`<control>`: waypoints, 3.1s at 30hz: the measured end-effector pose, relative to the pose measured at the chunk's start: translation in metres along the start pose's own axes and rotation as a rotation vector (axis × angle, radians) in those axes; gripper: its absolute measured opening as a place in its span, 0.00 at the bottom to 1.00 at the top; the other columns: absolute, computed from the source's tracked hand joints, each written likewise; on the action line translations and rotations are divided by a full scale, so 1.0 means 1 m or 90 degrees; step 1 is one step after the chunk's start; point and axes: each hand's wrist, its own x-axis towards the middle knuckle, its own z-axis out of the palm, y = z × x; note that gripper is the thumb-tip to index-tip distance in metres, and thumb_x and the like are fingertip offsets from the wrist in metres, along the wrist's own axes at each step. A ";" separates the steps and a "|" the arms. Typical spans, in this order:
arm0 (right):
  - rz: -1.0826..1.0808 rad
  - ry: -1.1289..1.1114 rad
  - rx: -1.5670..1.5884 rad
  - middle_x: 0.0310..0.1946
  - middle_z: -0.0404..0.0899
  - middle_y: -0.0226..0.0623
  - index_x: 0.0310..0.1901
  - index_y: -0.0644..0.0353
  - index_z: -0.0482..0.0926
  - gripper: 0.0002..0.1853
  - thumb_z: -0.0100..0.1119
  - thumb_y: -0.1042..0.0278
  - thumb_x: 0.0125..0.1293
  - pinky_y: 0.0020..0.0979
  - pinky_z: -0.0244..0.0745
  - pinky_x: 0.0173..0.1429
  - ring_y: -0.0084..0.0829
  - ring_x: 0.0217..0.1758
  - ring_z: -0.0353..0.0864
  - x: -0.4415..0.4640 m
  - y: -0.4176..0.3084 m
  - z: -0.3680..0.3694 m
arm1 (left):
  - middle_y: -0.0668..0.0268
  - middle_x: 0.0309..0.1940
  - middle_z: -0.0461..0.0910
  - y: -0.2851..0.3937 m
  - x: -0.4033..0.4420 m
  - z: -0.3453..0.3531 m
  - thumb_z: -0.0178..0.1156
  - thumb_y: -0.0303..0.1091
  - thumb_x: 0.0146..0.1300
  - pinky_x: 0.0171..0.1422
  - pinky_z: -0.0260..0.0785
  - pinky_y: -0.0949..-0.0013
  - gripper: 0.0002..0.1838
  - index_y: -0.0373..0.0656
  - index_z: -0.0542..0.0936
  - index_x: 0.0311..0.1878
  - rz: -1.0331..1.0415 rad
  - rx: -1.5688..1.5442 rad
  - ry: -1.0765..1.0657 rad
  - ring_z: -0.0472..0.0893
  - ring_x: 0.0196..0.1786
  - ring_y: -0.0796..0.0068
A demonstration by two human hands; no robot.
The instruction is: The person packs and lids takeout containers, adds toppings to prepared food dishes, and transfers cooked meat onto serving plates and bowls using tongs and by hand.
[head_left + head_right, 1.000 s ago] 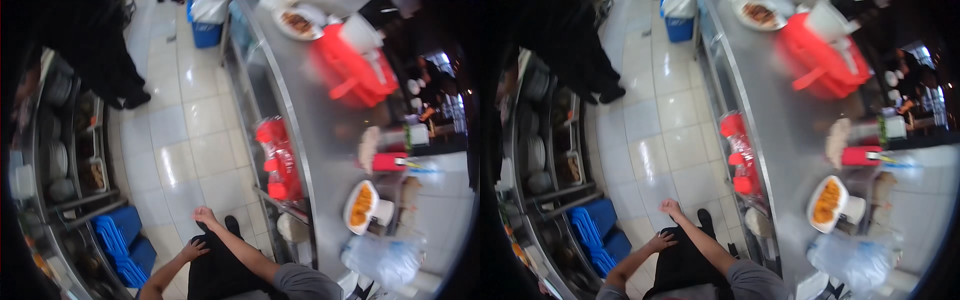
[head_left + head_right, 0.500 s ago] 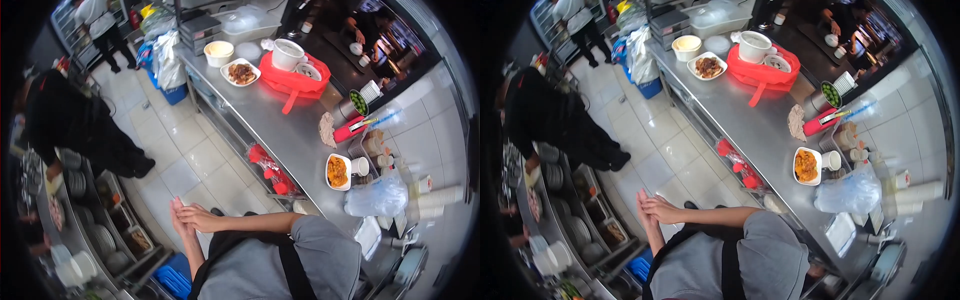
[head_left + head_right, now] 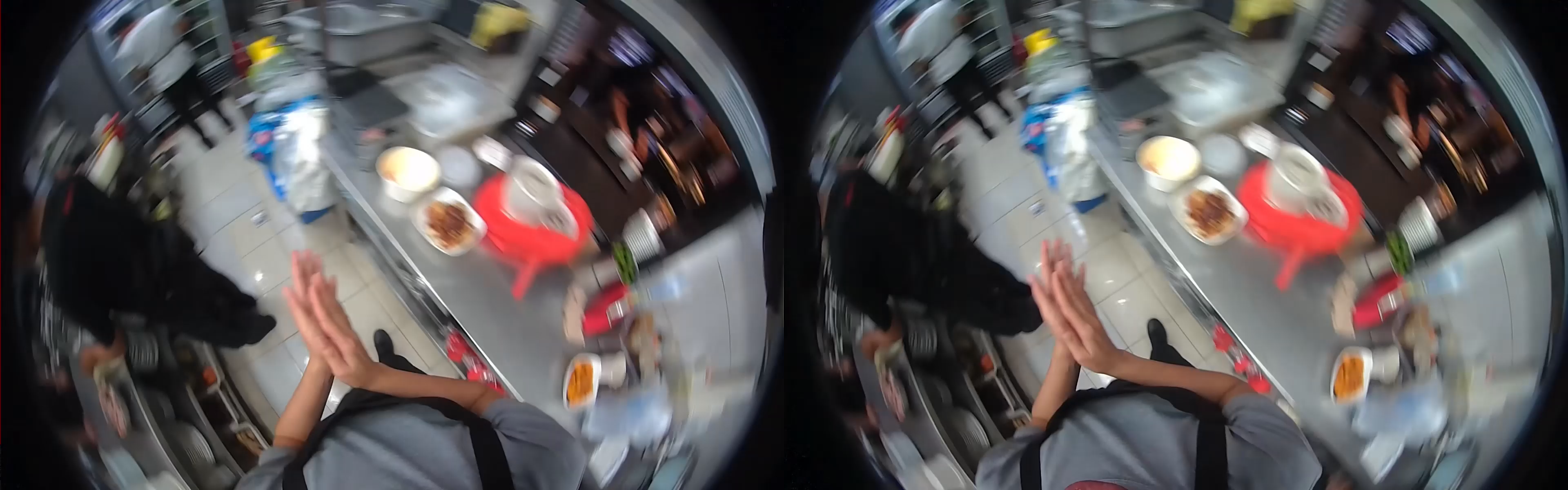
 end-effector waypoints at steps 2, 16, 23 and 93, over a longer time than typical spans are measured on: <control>-0.022 -0.072 0.048 0.70 0.41 0.49 0.67 0.69 0.46 0.30 0.34 0.60 0.69 0.45 0.29 0.72 0.45 0.74 0.36 0.040 0.019 0.007 | 0.61 0.71 0.46 0.010 0.038 -0.009 0.25 0.60 0.67 0.73 0.35 0.55 0.36 0.47 0.47 0.71 0.038 0.004 0.033 0.44 0.73 0.63; -0.068 0.216 0.072 0.71 0.29 0.50 0.67 0.65 0.26 0.41 0.36 0.52 0.66 0.42 0.24 0.73 0.44 0.74 0.29 0.310 0.169 0.140 | 0.51 0.66 0.57 0.064 0.239 -0.128 0.44 0.28 0.67 0.71 0.48 0.63 0.21 0.31 0.61 0.62 0.112 0.080 -0.073 0.56 0.69 0.61; 0.014 0.510 -0.142 0.71 0.29 0.47 0.69 0.64 0.33 0.37 0.41 0.57 0.69 0.36 0.28 0.73 0.36 0.74 0.32 0.443 0.251 0.069 | 0.50 0.65 0.56 0.101 0.416 -0.155 0.48 0.22 0.62 0.72 0.51 0.60 0.24 0.34 0.61 0.62 -0.126 -0.344 -0.056 0.57 0.68 0.53; 0.203 -0.872 0.255 0.42 0.78 0.42 0.62 0.62 0.63 0.27 0.46 0.52 0.67 0.28 0.70 0.45 0.28 0.42 0.78 0.662 0.545 0.724 | 0.56 0.26 0.76 0.277 0.601 -0.558 0.54 0.41 0.62 0.37 0.67 0.65 0.17 0.37 0.79 0.26 0.012 0.719 0.724 0.78 0.34 0.65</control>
